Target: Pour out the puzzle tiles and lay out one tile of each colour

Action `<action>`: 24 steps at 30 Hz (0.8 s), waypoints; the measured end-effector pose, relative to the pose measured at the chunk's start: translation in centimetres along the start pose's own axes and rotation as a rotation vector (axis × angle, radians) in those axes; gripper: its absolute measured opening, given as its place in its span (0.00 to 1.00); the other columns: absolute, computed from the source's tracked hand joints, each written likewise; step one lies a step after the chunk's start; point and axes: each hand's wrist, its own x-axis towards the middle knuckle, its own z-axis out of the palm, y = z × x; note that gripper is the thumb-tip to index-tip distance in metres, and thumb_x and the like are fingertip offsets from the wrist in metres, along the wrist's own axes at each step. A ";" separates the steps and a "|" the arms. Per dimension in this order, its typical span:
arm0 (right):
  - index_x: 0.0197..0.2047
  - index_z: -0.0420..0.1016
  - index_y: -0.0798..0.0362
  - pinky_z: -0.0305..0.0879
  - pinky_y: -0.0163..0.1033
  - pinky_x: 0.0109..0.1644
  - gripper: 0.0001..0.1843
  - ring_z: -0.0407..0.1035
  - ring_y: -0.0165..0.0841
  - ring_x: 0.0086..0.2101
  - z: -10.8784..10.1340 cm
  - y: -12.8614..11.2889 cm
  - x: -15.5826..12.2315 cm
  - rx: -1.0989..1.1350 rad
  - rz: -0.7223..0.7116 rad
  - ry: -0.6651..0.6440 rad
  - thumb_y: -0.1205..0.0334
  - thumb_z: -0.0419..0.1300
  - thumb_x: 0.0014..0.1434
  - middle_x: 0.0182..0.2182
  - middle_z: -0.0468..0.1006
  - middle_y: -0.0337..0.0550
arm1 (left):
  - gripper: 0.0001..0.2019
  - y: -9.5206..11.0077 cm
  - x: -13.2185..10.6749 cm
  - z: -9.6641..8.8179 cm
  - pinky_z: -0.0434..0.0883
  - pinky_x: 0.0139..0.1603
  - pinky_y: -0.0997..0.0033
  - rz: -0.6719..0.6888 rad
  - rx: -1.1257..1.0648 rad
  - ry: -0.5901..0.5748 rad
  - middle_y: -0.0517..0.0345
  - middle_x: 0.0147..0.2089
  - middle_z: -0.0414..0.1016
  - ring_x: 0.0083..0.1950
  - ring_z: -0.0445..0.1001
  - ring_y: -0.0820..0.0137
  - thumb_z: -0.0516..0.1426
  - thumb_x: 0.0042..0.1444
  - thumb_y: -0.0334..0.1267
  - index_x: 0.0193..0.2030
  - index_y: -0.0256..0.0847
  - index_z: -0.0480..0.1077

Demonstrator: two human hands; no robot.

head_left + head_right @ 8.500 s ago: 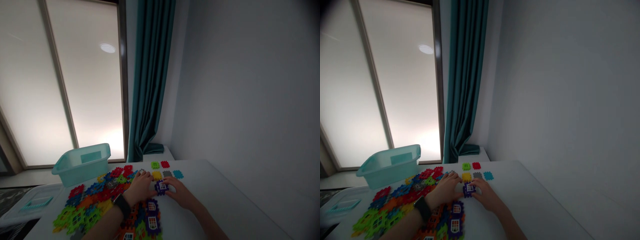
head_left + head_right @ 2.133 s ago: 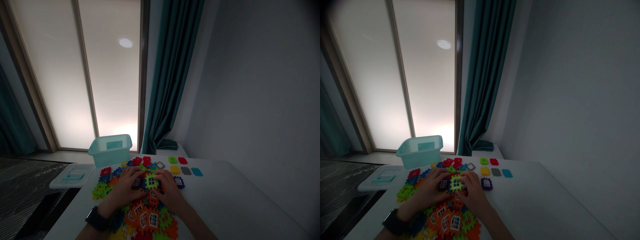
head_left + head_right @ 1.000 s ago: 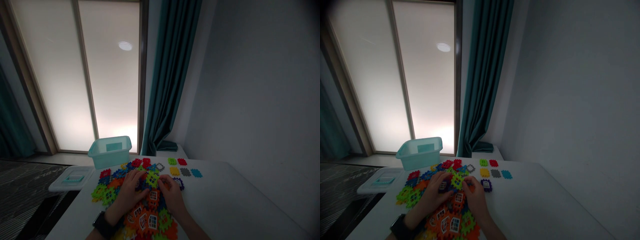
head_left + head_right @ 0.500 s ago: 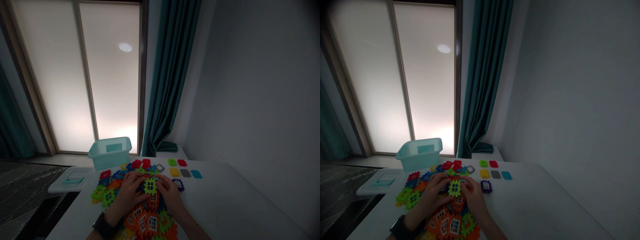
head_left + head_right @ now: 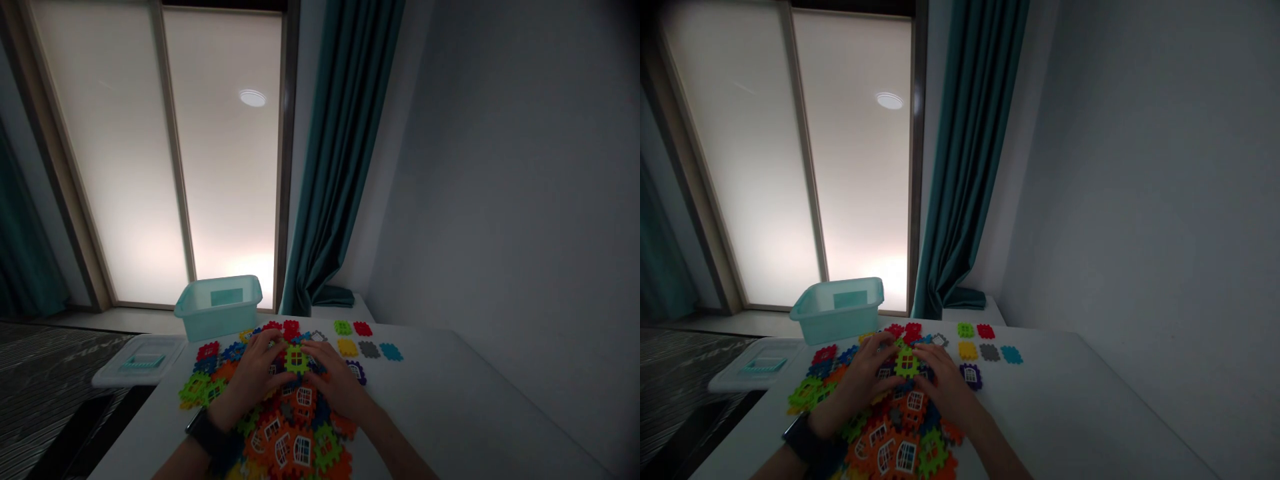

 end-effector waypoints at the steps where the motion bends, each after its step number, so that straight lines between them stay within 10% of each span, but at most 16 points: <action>1: 0.62 0.69 0.42 0.66 0.54 0.64 0.23 0.67 0.41 0.60 -0.3 0.3 0.4 0.002 -0.011 0.001 0.64 0.60 0.65 0.60 0.74 0.44 | 0.21 -0.1 0.4 0.0 0.73 0.57 0.48 0.006 0.001 0.002 0.46 0.54 0.71 0.56 0.71 0.52 0.65 0.57 0.53 0.53 0.45 0.74; 15: 0.61 0.68 0.46 0.70 0.53 0.58 0.21 0.70 0.44 0.55 1.6 2.1 3.4 -0.239 -0.064 0.303 0.61 0.59 0.65 0.54 0.75 0.49 | 0.14 -0.6 3.6 2.9 0.75 0.49 0.59 -0.369 -0.497 0.157 0.51 0.46 0.74 0.48 0.76 0.61 0.55 0.65 0.47 0.37 0.40 0.75; 24: 0.52 0.75 0.46 0.71 0.48 0.52 0.12 0.75 0.41 0.45 -1.4 0.3 6.4 -0.139 -0.069 0.008 0.61 0.58 0.66 0.44 0.81 0.44 | 0.19 -1.4 2.1 1.0 0.76 0.47 0.62 -0.498 -0.531 0.197 0.50 0.48 0.71 0.47 0.75 0.61 0.53 0.66 0.54 0.37 0.40 0.74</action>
